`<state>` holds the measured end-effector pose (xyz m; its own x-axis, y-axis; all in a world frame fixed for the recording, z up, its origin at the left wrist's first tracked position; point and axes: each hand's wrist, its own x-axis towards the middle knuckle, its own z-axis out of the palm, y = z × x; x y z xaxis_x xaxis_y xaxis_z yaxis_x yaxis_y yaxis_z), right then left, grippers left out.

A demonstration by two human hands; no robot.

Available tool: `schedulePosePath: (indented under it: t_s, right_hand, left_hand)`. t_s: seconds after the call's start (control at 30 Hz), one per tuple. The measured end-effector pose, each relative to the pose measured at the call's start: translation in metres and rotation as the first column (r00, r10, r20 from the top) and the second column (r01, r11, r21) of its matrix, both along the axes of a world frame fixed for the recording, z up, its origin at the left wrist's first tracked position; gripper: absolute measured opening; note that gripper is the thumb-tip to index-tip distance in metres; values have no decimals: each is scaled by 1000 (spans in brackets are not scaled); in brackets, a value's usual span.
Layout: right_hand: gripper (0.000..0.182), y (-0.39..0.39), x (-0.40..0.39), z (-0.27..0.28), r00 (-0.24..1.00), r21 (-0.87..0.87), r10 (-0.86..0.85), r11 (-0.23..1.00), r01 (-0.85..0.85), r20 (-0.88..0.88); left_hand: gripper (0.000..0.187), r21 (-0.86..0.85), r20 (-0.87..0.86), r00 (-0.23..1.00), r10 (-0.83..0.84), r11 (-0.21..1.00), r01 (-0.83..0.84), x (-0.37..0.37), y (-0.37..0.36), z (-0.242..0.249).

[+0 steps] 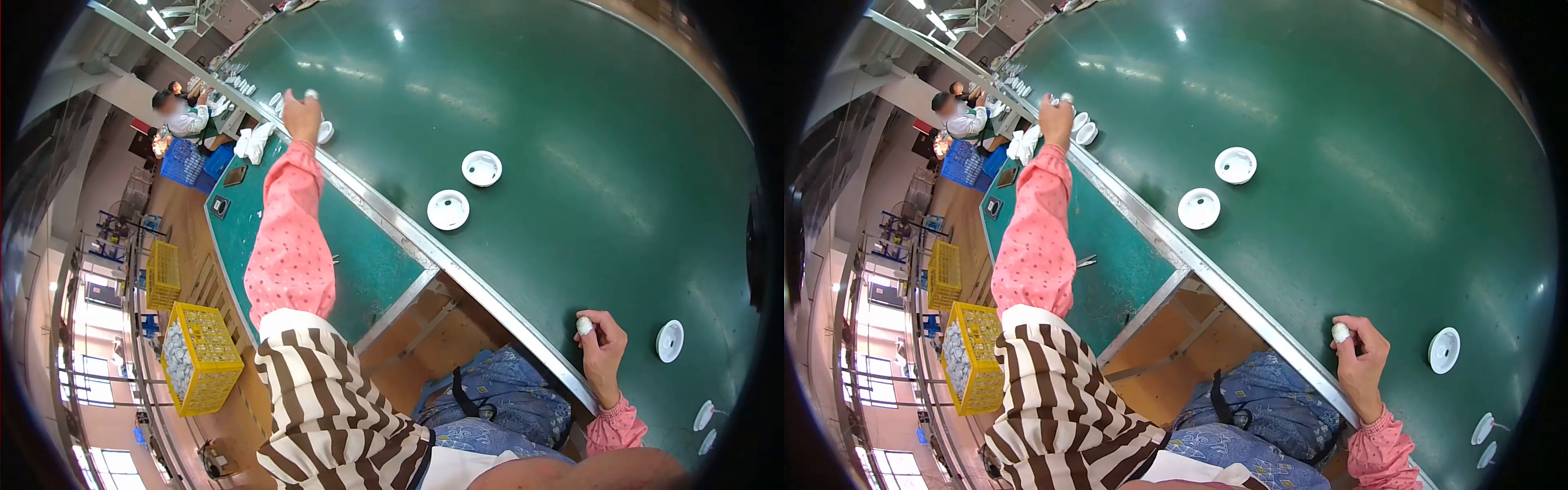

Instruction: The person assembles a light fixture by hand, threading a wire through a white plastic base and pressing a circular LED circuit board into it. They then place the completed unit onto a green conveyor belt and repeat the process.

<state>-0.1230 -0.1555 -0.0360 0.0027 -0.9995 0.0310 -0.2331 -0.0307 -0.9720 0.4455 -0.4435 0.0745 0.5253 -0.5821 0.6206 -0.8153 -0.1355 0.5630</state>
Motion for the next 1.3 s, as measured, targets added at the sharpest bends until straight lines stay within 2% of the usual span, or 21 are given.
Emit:
schedulePosePath:
  t_s: [0.07,0.13,0.2,0.27,0.37,0.5,0.73,0.93,1.3]
  right_hand:
    - [12,2,1,0,1000,-8,13,1000,-13,-4]
    - [12,1,-1,0,999,-31,23,999,-24,-32]
    - [12,0,-2,1,999,-37,19,999,-20,-35]
    - [12,1,0,2,999,-40,20,999,-22,-42]
    - [13,4,-2,5,998,-24,23,999,-24,-56]
    - [14,2,1,4,1000,-19,22,1000,-22,-17]
    - [11,6,-1,3,994,-106,67,991,-76,-89]
    - [10,5,0,-1,996,-140,54,988,-64,-76]
    - [11,6,1,1,995,-105,61,992,-69,-75]
  left_hand:
    - [50,47,6,1000,16,999,-16,5,-5,8]
    - [41,141,31,981,-193,972,187,29,-21,-49]
    - [36,259,116,963,-241,944,205,-16,12,-98]
    - [31,288,70,940,-333,909,301,-27,34,-175]
    - [26,323,102,959,-263,921,218,-70,58,-155]
    - [23,359,74,966,-247,911,205,-72,58,-150]
    - [23,285,91,961,-260,932,225,-71,60,-157]
    - [23,256,123,962,-243,945,206,-73,60,-156]
    - [23,242,97,963,-251,945,222,-74,61,-154]
